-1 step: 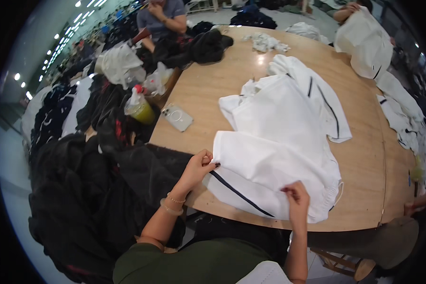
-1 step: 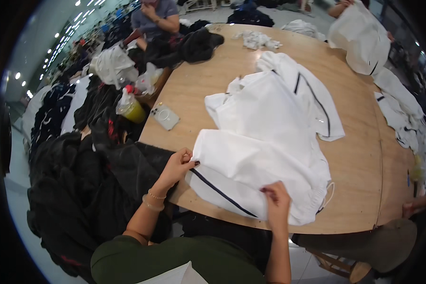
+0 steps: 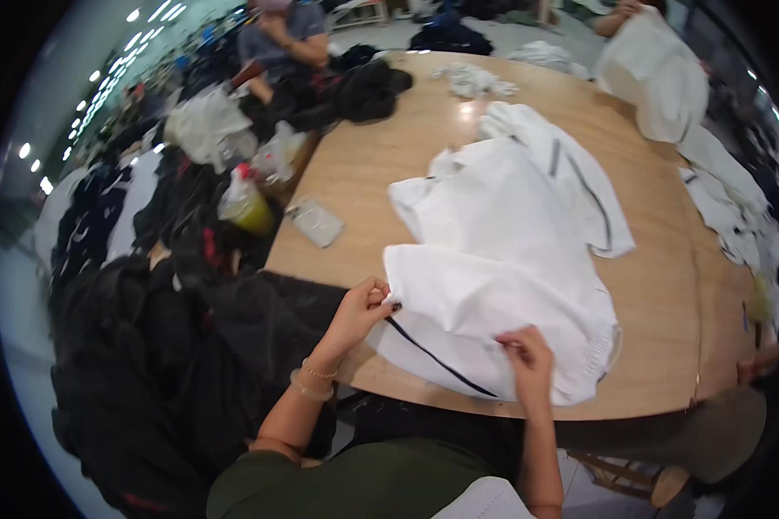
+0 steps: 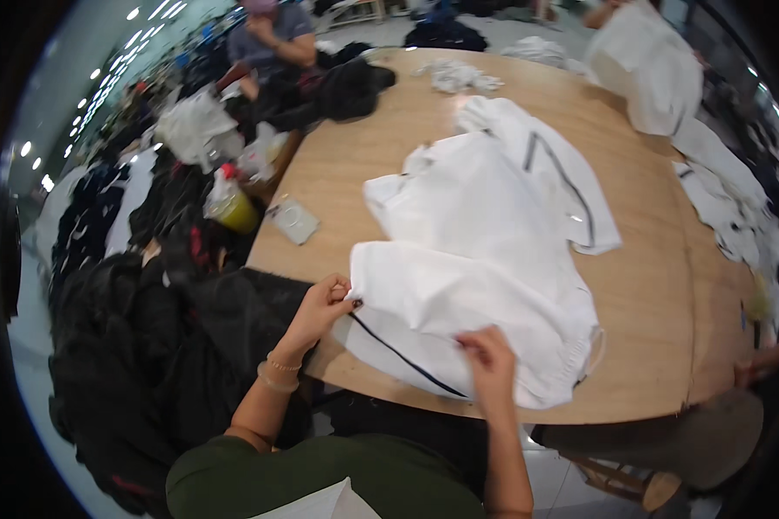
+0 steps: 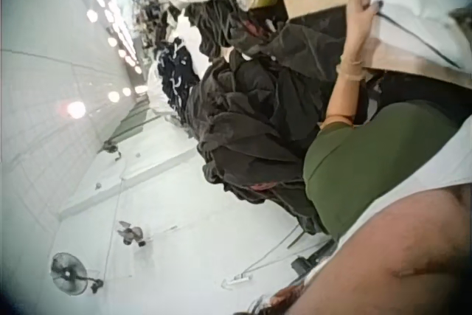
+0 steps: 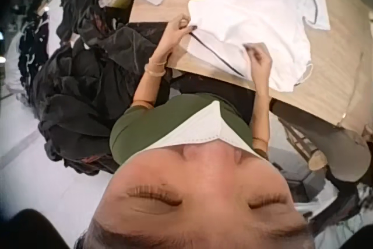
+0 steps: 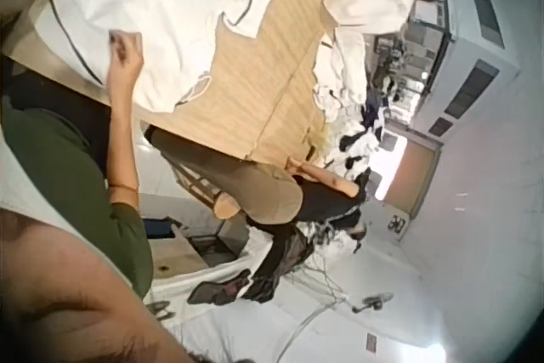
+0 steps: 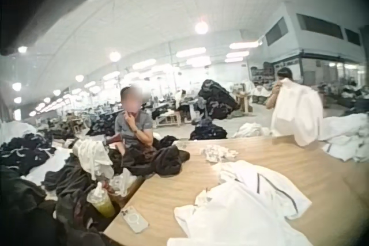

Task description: Trimming loose threads from white shorts using small scissors in a factory setting.

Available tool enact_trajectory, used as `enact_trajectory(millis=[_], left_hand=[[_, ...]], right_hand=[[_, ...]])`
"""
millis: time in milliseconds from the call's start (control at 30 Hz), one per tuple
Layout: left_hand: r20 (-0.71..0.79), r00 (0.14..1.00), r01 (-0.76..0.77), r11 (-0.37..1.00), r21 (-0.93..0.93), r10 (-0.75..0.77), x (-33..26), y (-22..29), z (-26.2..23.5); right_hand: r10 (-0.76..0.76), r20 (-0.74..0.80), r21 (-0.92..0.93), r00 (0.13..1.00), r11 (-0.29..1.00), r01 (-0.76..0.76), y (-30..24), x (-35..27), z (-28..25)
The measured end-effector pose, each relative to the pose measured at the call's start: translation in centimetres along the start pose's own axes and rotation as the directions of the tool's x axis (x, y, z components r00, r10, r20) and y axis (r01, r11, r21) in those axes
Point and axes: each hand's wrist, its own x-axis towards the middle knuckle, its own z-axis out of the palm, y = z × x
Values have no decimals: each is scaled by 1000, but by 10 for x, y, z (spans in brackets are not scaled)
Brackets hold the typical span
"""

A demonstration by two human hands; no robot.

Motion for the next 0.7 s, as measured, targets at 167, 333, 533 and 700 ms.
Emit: enact_trajectory(millis=[167,333,533,700], left_hand=[[256,959,-62,974,-217,118,-5,38,42],[392,902,-153,983,-103,181,3,76,63],[627,751,-508,788,349,207,22,65,61],[465,725,-689,540,485,508,42,75,51]], right_hand=[[-191,85,-27,978,981,194,-36,31,45],[-1,106,-85,994,996,10,-36,33,13],[226,-498,387,837,922,-19,-26,31,-83],[284,-570,393,771,918,-48,-18,28,-136]])
